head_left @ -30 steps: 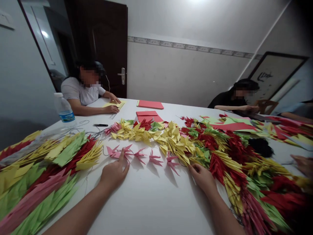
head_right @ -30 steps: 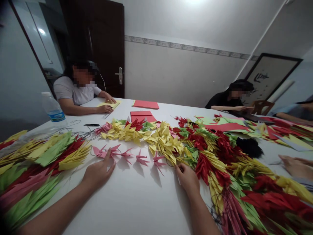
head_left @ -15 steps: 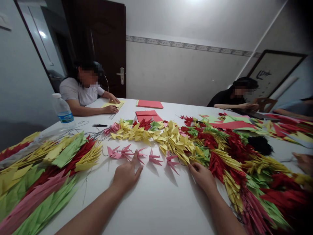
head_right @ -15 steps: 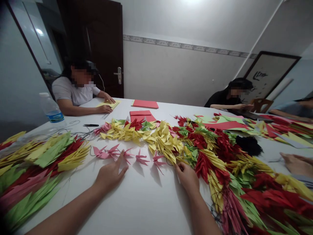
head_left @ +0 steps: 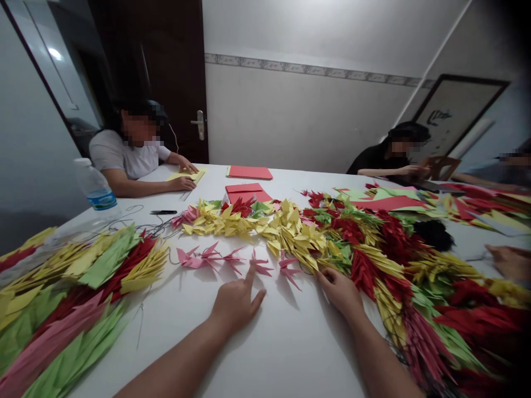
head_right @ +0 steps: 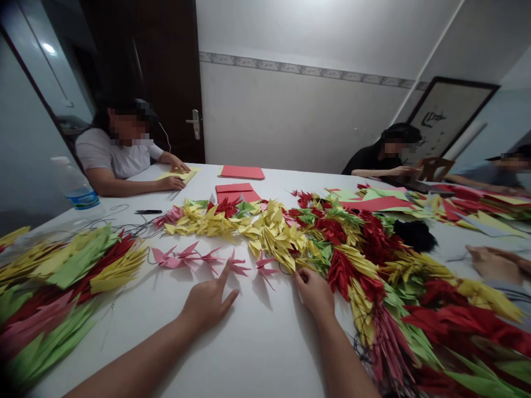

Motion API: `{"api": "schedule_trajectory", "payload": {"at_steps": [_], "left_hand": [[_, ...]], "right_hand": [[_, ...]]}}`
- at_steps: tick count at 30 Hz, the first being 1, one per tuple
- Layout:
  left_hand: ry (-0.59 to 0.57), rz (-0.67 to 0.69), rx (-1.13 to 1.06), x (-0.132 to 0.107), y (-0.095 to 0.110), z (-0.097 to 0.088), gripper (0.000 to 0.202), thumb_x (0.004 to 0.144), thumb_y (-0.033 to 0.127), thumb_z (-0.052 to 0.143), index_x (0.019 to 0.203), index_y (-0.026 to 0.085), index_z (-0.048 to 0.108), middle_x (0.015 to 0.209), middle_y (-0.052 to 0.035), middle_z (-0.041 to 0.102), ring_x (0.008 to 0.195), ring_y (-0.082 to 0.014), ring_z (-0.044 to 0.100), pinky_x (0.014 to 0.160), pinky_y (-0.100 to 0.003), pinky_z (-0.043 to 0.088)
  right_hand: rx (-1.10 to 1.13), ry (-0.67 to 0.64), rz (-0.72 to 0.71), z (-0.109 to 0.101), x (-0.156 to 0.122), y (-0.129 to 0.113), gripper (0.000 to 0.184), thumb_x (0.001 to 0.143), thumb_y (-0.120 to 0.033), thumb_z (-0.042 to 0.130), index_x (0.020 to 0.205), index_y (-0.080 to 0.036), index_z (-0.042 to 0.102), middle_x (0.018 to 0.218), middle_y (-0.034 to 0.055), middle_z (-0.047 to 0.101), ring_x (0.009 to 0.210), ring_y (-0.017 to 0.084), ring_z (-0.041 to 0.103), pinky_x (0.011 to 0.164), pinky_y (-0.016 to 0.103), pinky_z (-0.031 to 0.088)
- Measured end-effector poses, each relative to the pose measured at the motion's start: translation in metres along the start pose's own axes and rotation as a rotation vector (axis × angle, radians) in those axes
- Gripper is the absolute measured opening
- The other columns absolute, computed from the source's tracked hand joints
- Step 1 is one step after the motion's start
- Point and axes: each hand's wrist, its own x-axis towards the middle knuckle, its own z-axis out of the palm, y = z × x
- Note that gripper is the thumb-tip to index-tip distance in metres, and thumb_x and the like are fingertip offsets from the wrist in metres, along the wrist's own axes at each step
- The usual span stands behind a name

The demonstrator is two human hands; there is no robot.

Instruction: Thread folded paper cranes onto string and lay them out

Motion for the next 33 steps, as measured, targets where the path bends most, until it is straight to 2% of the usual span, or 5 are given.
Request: {"api": "schedule_trajectory", "payload": {"at_steps": [8,16,20,28,33], "left_hand": [[-0.005,0.035,0.001,0.003,0.0,0.002,0.061,0.088,0.045,0.021,0.14,0.014,0.011,0.084,-0.0096,0.064,0.072,-0.021,0.059,0.061,-0.029,0.038],[0.002,0.172,-0.05,0.028,0.047,0.01,0.067,0.087,0.046,0.025,0.14,0.01,0.005,0.085,-0.0126,0.065,0.07,-0.0232,0.06,0.059,-0.032,0.04],[0.022,0.186,-0.059,0.037,0.054,0.012,0.064,0.087,0.045,0.023,0.139,0.009,0.009,0.084,-0.0129,0.065,0.07,-0.0231,0.061,0.059,-0.032,0.041],[-0.029,0.182,-0.178,0.026,0.047,0.004,0.061,0.089,0.046,0.019,0.14,0.014,0.01,0.085,-0.0096,0.066,0.074,-0.0223,0.061,0.062,-0.03,0.041],[-0.069,-0.078,-0.31,-0.006,-0.001,-0.024,0.055,0.086,0.051,0.026,0.134,0.023,0.027,0.067,0.0008,0.061,0.064,-0.0169,0.059,0.058,-0.025,0.039]], "right_hand": [[-0.006,0.006,-0.008,-0.003,-0.001,-0.003,0.032,0.077,-0.045,0.038,0.071,-0.021,0.059,0.069,0.0024,0.063,0.065,0.017,0.055,0.051,0.023,0.03],[-0.007,0.02,-0.01,-0.001,0.0,-0.002,0.033,0.077,-0.045,0.038,0.071,-0.02,0.06,0.071,0.0028,0.063,0.065,0.017,0.055,0.05,0.023,0.029],[-0.001,0.008,-0.008,-0.002,0.0,-0.002,0.032,0.077,-0.044,0.039,0.072,-0.021,0.06,0.067,0.002,0.062,0.063,0.016,0.055,0.05,0.023,0.029],[-0.009,-0.006,0.0,-0.003,-0.001,-0.003,0.033,0.077,-0.046,0.038,0.072,-0.021,0.06,0.071,0.002,0.063,0.066,0.017,0.055,0.05,0.023,0.028],[-0.002,-0.004,-0.026,-0.001,0.001,0.0,0.034,0.077,-0.046,0.037,0.072,-0.022,0.06,0.07,0.0019,0.063,0.066,0.017,0.056,0.05,0.023,0.029]]}}
